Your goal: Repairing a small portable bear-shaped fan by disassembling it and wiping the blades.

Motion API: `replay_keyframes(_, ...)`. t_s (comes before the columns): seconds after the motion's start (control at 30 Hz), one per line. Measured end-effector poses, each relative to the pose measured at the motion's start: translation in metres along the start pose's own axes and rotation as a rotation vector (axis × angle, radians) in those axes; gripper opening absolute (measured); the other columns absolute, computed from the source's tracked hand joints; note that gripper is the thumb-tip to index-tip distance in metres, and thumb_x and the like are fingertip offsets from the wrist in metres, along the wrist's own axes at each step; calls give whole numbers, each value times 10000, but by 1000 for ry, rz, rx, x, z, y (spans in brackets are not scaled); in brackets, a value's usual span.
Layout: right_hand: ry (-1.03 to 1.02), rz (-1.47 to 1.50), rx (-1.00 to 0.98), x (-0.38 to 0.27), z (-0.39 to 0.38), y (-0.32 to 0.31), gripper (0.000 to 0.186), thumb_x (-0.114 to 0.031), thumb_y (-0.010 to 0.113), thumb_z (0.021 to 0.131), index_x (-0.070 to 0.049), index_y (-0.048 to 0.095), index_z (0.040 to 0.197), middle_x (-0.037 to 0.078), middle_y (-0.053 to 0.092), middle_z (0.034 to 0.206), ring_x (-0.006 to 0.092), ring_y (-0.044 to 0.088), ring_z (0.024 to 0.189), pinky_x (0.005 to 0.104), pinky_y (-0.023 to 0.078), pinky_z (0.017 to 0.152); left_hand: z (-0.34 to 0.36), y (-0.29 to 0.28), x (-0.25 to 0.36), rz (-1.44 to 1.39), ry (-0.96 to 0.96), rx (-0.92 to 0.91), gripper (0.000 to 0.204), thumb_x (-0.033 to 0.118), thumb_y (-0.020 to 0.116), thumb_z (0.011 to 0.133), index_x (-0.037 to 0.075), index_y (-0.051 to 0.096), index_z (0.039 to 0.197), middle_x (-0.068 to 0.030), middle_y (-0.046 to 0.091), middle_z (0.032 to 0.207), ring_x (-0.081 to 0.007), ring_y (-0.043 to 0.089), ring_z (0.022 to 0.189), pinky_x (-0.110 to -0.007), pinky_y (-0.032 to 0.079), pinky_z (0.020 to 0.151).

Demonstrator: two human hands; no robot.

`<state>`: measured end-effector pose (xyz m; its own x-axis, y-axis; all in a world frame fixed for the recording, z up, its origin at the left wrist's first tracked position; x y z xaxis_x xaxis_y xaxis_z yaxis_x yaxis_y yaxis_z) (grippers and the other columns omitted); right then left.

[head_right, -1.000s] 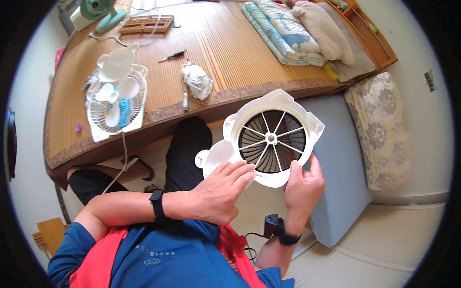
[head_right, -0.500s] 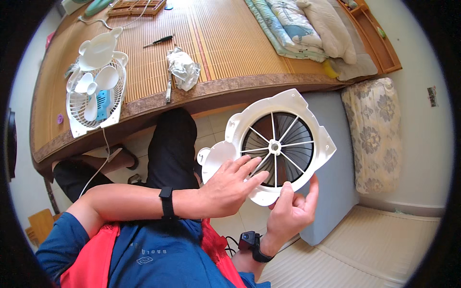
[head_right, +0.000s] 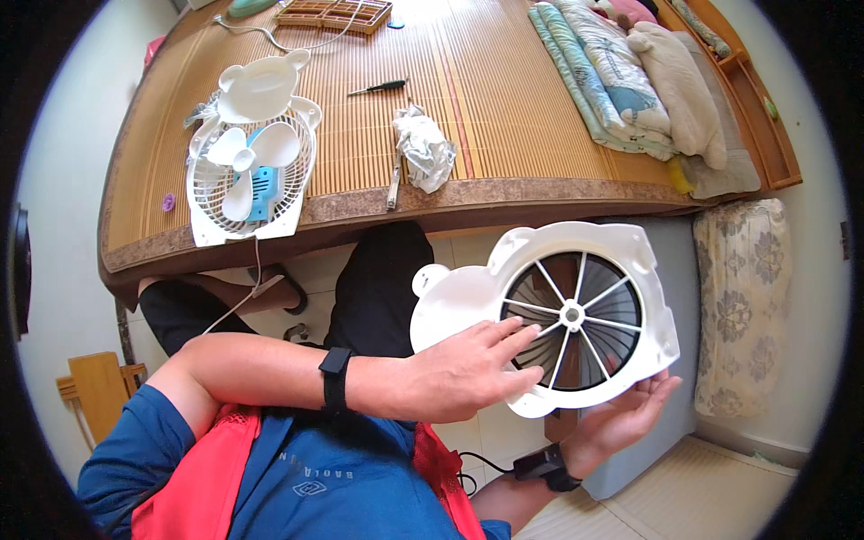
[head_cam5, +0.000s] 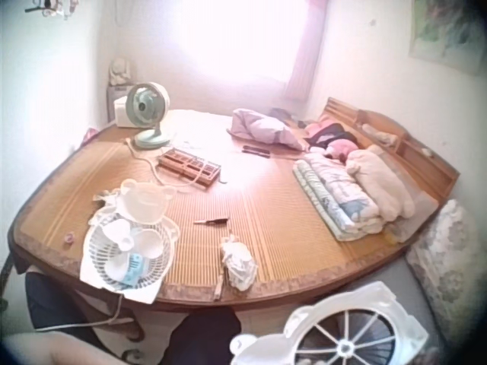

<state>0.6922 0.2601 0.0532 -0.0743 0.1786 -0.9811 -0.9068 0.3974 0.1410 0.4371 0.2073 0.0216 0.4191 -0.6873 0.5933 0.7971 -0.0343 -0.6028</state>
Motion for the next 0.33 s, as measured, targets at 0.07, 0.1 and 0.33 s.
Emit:
replay_keyframes(0.07, 17, -87, 91, 11, -6, -4, 807, -637, 399, 1180, 66, 539, 1550, 241, 681, 1410, 371, 691, 1265, 506, 601, 1052, 3, 1, 0, 62, 29, -53, 410, 86, 734, 873, -15, 665, 1265, -389, 595, 1456, -535, 605, 1360, -572, 546, 1097)
replay_keyframes(0.1, 17, -89, 100, 15, -7, -13, 807, -637, 399, 1180, 66, 539, 1550, 241, 681, 1410, 371, 691, 1265, 506, 601, 1052, 5, 5, 2, 120, 62, -105, 414, 124, 725, 901, -5, 662, 1289, -361, 589, 1470, -517, 597, 1381, -565, 547, 1119)
replay_keyframes(0.33, 251, 452, -219, 47, -40, -50, 1048, -809, 446, 1076, -24, 278, 1750, 273, 415, 1725, 459, 445, 1567, 659, 369, 1293, 0, 28, 11, 176, 218, -291, 316, 194, 733, 901, 3, 752, 1152, -349, 652, 1429, -447, 668, 1305, -535, 610, 999)
Point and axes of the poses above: each hand's wrist, its own z-axis towards the middle knuckle, its own y-axis out of the palm, x = y × z, the point moved 7 cm from there along z, towards the middle knuckle
